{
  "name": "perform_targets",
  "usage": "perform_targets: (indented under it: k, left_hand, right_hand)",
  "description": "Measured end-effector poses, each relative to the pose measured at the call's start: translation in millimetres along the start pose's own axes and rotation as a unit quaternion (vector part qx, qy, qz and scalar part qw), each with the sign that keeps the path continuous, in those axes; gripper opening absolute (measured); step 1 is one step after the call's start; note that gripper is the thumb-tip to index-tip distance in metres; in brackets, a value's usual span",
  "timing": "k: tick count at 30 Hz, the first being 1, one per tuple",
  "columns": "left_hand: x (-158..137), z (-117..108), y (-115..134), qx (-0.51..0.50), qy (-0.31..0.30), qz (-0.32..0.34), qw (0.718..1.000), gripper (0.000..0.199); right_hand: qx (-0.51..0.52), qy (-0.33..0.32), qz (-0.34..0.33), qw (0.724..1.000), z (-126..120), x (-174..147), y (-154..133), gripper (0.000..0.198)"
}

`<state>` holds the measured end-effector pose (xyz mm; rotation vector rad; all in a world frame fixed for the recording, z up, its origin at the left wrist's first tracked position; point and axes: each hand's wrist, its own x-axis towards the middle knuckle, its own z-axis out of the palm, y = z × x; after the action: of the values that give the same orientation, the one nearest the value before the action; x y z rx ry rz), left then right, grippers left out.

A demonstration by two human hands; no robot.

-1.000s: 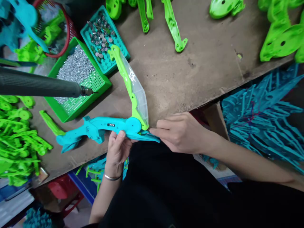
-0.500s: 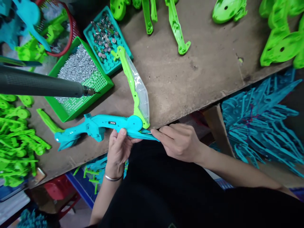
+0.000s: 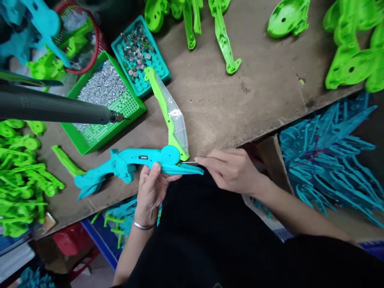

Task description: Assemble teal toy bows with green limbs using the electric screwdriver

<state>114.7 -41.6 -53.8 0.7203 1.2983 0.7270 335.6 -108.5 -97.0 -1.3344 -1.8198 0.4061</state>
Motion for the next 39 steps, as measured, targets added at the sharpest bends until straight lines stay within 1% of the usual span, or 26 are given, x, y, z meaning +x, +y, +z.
perform_targets:
  k: [3, 6, 8, 11, 13, 15, 16, 17, 18, 19, 20, 21, 22, 23, 24, 25, 26, 29, 31, 32, 33, 35, 37, 38, 39]
  left_hand:
    - [0, 2, 0, -0.006, -0.001, 0.010, 1.000, 0.034]
    - [1, 5, 0, -0.013, -0.001, 0.013, 1.000, 0.036]
    - [2, 7, 0, -0.021, -0.004, 0.010, 1.000, 0.037]
    - [3, 9, -1, -0.036, -0.014, 0.014, 0.999, 0.037]
    - [4, 10, -2, -0.046, -0.022, 0.016, 0.999, 0.036]
    - [5, 11, -1, -0.052, -0.031, 0.014, 0.998, 0.036]
    - [5, 12, -1, -0.053, -0.034, 0.012, 0.998, 0.037]
    - [5, 12, -1, -0.054, -0.037, 0.011, 0.998, 0.038]
    - [5, 12, -1, -0.055, -0.039, 0.010, 0.998, 0.040]
    - [5, 13, -1, -0.056, -0.039, 0.010, 0.998, 0.042]
    - [5, 13, -1, -0.058, -0.041, 0.010, 0.997, 0.044]
    - [5, 13, -1, -0.060, -0.043, 0.010, 0.997, 0.045]
    - [5, 13, -1, -0.061, -0.046, 0.009, 0.997, 0.046]
    - [5, 14, -2, -0.063, -0.050, 0.009, 0.997, 0.047]
    - [5, 14, -2, -0.066, -0.053, 0.009, 0.996, 0.048]
    - [5, 14, -2, -0.070, -0.056, 0.008, 0.996, 0.048]
    - [6, 14, -2, -0.075, -0.058, 0.007, 0.995, 0.049]
    - [5, 14, -3, -0.089, -0.059, 0.009, 0.994, 0.050]
    - [5, 15, -3, -0.092, -0.061, 0.008, 0.994, 0.051]
    - [5, 15, -3, -0.092, -0.064, 0.006, 0.994, 0.051]
    - [4, 15, -4, -0.092, -0.068, 0.002, 0.993, 0.052]
    - [3, 16, -4, -0.098, -0.079, -0.004, 0.992, 0.051]
    - [2, 17, -5, -0.110, -0.091, -0.007, 0.990, 0.049]
    - [2, 18, -6, -0.118, -0.100, -0.004, 0.988, 0.047]
    - [2, 19, -7, -0.126, -0.106, 0.005, 0.986, 0.044]
  right_hand:
    - [-0.020, -0.040, -0.006, 0.999, -27, 10, 15, 0.024]
    - [-0.104, -0.050, 0.031, 0.993, -45, 27, 41, 0.024]
    - [-0.139, -0.048, 0.052, 0.988, -46, 42, 61, 0.026]
    - [-0.139, -0.024, 0.069, 0.988, -42, 64, 81, 0.027]
    - [-0.123, 0.010, 0.105, 0.987, -39, 73, 79, 0.025]
    - [-0.075, 0.028, 0.161, 0.984, -38, 76, 63, 0.026]
    - [-0.029, 0.008, 0.195, 0.980, -38, 76, 51, 0.027]
    - [0.030, -0.040, 0.227, 0.973, -37, 74, 38, 0.030]
    - [0.097, -0.109, 0.258, 0.955, -35, 72, 26, 0.032]
    - [0.166, -0.185, 0.287, 0.925, -32, 69, 14, 0.035]
    - [0.230, -0.254, 0.316, 0.885, -28, 67, 4, 0.036]
    - [0.284, -0.305, 0.344, 0.842, -24, 66, -3, 0.037]
    - [0.327, -0.331, 0.369, 0.805, -20, 65, -9, 0.036]
    - [0.356, -0.336, 0.392, 0.779, -16, 64, -13, 0.034]
    - [0.374, -0.331, 0.407, 0.765, -13, 64, -15, 0.032]
    - [0.378, -0.322, 0.413, 0.763, -10, 64, -17, 0.030]
    - [0.372, -0.312, 0.413, 0.771, -8, 64, -19, 0.029]
    - [0.326, -0.281, 0.403, 0.808, -6, 62, -23, 0.033]
    - [0.297, -0.285, 0.393, 0.822, -11, 60, -27, 0.040]
    - [0.271, -0.299, 0.376, 0.834, -15, 60, -30, 0.042]
    - [0.226, -0.318, 0.351, 0.851, -22, 62, -34, 0.042]
    - [0.082, -0.341, 0.284, 0.893, -37, 70, -47, 0.044]
    - [-0.064, -0.321, 0.215, 0.920, -49, 85, -63, 0.048]
    - [-0.100, -0.303, 0.180, 0.930, -51, 95, -73, 0.046]
    - [-0.105, -0.290, 0.139, 0.941, -48, 106, -82, 0.042]
